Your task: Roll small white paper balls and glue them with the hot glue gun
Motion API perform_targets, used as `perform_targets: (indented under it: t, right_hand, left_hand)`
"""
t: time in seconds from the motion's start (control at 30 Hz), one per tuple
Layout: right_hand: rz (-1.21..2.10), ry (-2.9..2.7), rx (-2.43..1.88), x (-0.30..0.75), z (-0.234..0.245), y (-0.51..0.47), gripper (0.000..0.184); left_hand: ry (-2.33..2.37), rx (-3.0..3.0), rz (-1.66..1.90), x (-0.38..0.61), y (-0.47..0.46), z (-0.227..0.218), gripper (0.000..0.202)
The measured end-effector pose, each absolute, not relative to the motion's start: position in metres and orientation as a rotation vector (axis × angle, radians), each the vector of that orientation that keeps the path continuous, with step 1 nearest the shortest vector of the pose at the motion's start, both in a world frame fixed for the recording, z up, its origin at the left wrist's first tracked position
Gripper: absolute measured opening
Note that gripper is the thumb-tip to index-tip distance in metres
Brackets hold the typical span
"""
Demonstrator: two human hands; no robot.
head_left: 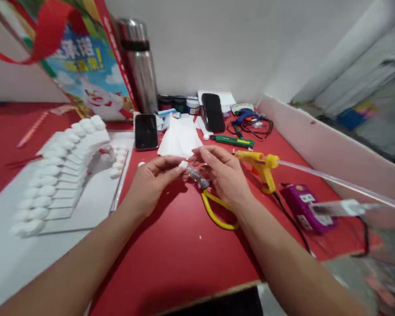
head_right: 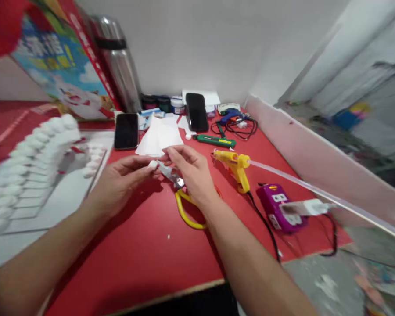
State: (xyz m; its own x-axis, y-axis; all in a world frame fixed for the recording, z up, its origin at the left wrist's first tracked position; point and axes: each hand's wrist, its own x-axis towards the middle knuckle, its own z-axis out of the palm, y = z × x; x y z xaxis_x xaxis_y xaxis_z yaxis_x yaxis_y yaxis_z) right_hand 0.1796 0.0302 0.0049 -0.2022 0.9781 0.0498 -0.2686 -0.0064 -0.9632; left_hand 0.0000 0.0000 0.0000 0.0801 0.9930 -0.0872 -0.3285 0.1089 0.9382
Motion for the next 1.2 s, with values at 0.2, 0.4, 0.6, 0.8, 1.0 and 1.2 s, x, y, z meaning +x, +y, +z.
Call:
perform_targets:
  t: [0.2,0.4,0.6,0.8,1.0,1.2]
  right_hand:
    - [1.04,-1.514,-0.874,0.177,0.015,0.023,0.02]
    - [0.754,-1.773,-0.867,0.18,0.012,0.019,0.02]
    - [0.845,-1.63,-0.726,0.182,0.02,0.015,0.02]
    - [1.307,-1.128,-0.783,0.182,0.014,0.031,0.029]
    - [1.358,-1.048,-0.904,0.185,0.012,0.033,0.022]
    - [1.457,-0.938,-0.951,0.183,0.019,0.033,0.05]
  left_hand:
    - [0.977,0.853,1.242,0.0,0.0,0.001,0.026]
    - [1.015,0.858,1.255,-0.001,0.002,0.001,0.024]
    - [1.061,0.849,1.232,-0.003,0.003,-0.001,0.026]
    - [1.039,0.822,1.269,-0.002,0.003,0.001,0.029]
    - [1.011,0.921,1.236,-0.002,0.001,0.001,0.033]
    - [0.981,0.968,1.192,-0.002,0.0,-0.002,0.032]
